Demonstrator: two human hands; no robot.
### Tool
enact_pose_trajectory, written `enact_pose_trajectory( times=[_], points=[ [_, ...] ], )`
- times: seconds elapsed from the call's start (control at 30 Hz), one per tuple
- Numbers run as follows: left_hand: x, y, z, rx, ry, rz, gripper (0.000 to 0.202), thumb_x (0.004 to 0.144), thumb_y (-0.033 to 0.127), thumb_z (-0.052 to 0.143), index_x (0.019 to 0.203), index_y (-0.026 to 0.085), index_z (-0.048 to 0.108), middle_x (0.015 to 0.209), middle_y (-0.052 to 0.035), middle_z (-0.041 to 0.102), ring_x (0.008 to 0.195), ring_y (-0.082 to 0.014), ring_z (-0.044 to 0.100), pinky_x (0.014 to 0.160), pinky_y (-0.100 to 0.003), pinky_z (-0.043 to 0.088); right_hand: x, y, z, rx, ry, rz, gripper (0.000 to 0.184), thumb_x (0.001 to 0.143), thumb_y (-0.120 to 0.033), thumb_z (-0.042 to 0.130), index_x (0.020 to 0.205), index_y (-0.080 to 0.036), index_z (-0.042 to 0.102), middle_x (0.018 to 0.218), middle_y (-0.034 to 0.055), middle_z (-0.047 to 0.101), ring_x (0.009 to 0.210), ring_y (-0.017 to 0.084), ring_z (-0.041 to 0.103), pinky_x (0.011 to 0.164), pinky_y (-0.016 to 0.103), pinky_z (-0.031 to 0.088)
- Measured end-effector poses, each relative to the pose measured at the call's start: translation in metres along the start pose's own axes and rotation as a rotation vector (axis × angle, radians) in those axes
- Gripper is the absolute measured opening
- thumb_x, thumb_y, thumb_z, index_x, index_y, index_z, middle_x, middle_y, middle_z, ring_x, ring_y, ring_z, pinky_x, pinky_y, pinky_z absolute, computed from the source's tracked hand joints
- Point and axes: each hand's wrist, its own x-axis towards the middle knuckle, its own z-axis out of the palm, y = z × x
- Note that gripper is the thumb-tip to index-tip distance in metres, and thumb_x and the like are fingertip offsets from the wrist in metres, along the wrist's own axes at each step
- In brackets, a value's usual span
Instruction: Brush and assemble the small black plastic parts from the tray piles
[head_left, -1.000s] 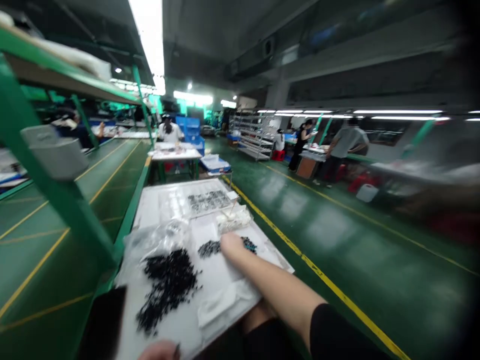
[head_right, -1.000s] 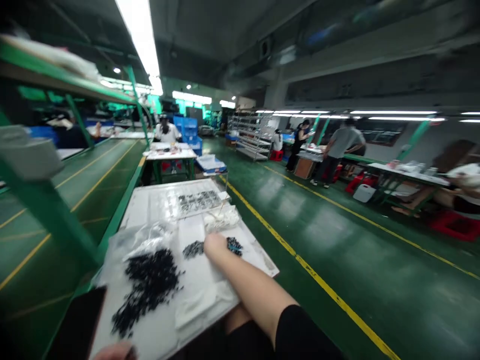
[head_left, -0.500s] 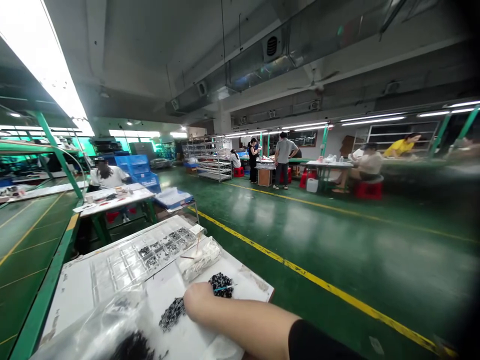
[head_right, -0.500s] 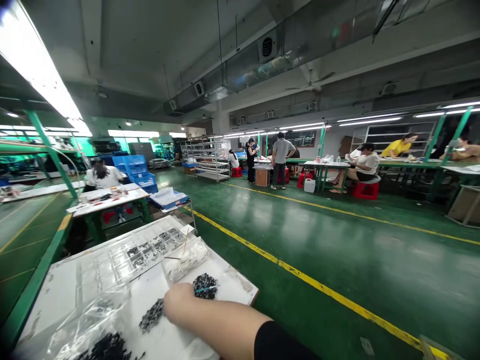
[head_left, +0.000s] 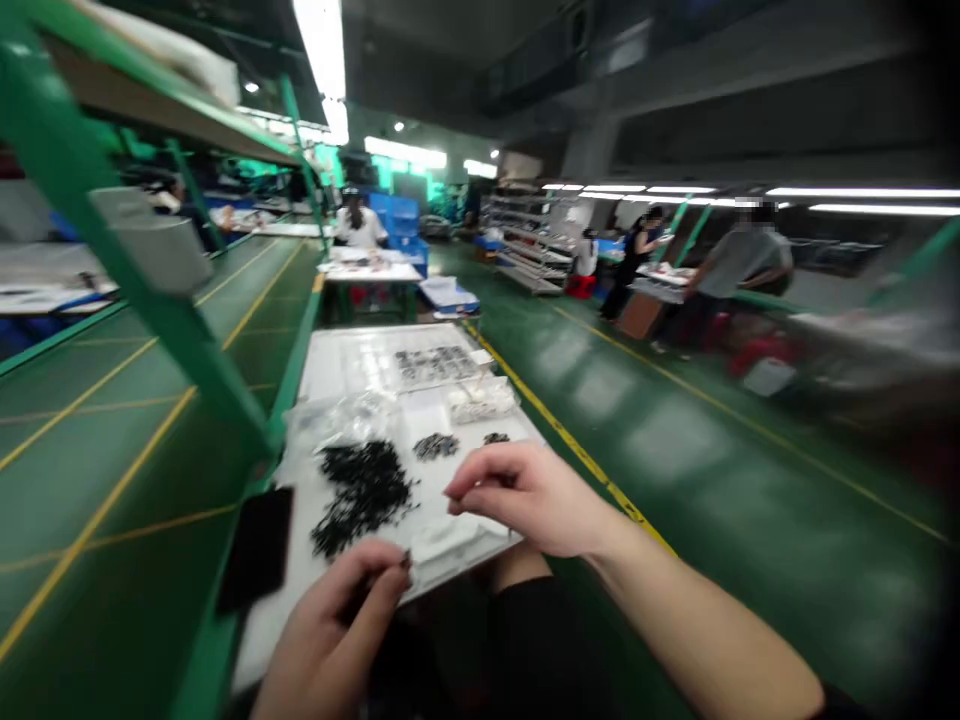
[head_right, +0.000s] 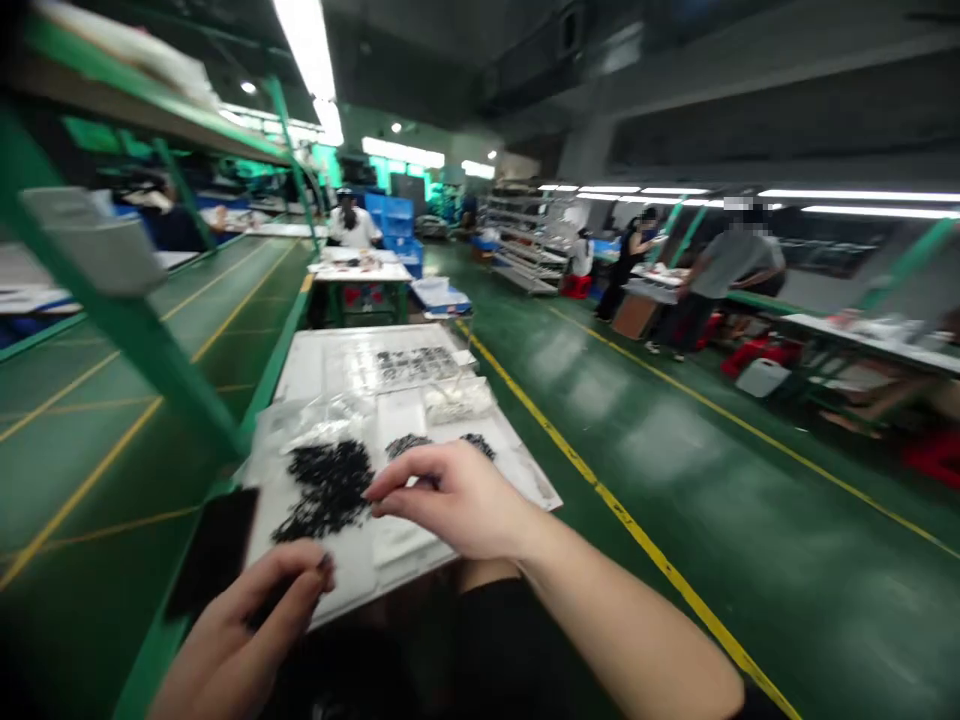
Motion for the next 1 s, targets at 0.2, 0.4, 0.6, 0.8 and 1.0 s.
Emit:
enact_pose_trajectory(
  times=[0.2, 0.4, 0.6, 0.8, 1.0],
  points=[
    [-0.005, 0.031, 0.009, -0.038, -0.063, 0.229, 0.012, 0.105, 0.032, 0.062, 0.098, 0.028, 0.071, 0.094, 0.0013, 0.074, 0.089, -0.0161, 0.069, 0.079, -0.022, 0.053, -0.025, -0.007, 0.015, -0.100, 0.004, -0.181, 0.005, 0.090, -0.018, 0.079, 0.093, -0.022, 0.080, 0.088, 0.0003, 0.073, 0.078, 0.013, 0.066, 0.069, 0.026, 0.050],
    [-0.018, 0.031, 0.009, -0.089, -0.146, 0.294, 0.011, 0.108, 0.024, 0.059, 0.105, 0.029, 0.068, 0.098, 0.0037, 0.071, 0.090, -0.0134, 0.067, 0.079, -0.023, 0.052, -0.024, 0.002, 0.032, -0.035, -0.070, -0.242, 0.011, 0.090, -0.014, 0.082, 0.097, -0.022, 0.082, 0.094, -0.0001, 0.068, 0.079, 0.010, 0.063, 0.068, 0.025, 0.050],
    [-0.017, 0.031, 0.007, -0.067, -0.144, 0.319, 0.013, 0.109, 0.020, 0.056, 0.106, 0.029, 0.065, 0.099, 0.0037, 0.068, 0.091, -0.0125, 0.065, 0.079, -0.024, 0.051, -0.024, 0.001, 0.032, -0.055, -0.079, -0.144, 0.007, 0.090, -0.019, 0.082, 0.096, -0.021, 0.082, 0.093, 0.0005, 0.068, 0.072, 0.009, 0.056, 0.063, 0.025, 0.044],
    [-0.011, 0.030, 0.006, 0.049, -0.143, 0.496, 0.022, 0.106, 0.007, 0.054, 0.108, 0.027, 0.064, 0.100, 0.0019, 0.064, 0.092, -0.0117, 0.062, 0.081, -0.023, 0.050, -0.026, 0.002, 0.027, -0.079, -0.148, 0.235, 0.021, 0.087, -0.039, 0.084, 0.101, -0.023, 0.081, 0.057, -0.0075, 0.046, 0.050, 0.008, 0.033, 0.046, 0.024, 0.023],
    [-0.008, 0.027, 0.007, 0.181, -0.093, 0.489, 0.017, 0.104, 0.010, 0.058, 0.104, 0.026, 0.063, 0.097, 0.0020, 0.068, 0.090, -0.0122, 0.065, 0.080, -0.022, 0.050, -0.030, 0.007, 0.030, -0.259, -0.076, -0.159, 0.008, 0.092, -0.025, 0.078, 0.091, -0.017, 0.078, 0.086, 0.0025, 0.070, 0.067, 0.010, 0.055, 0.057, 0.024, 0.041]
  ],
)
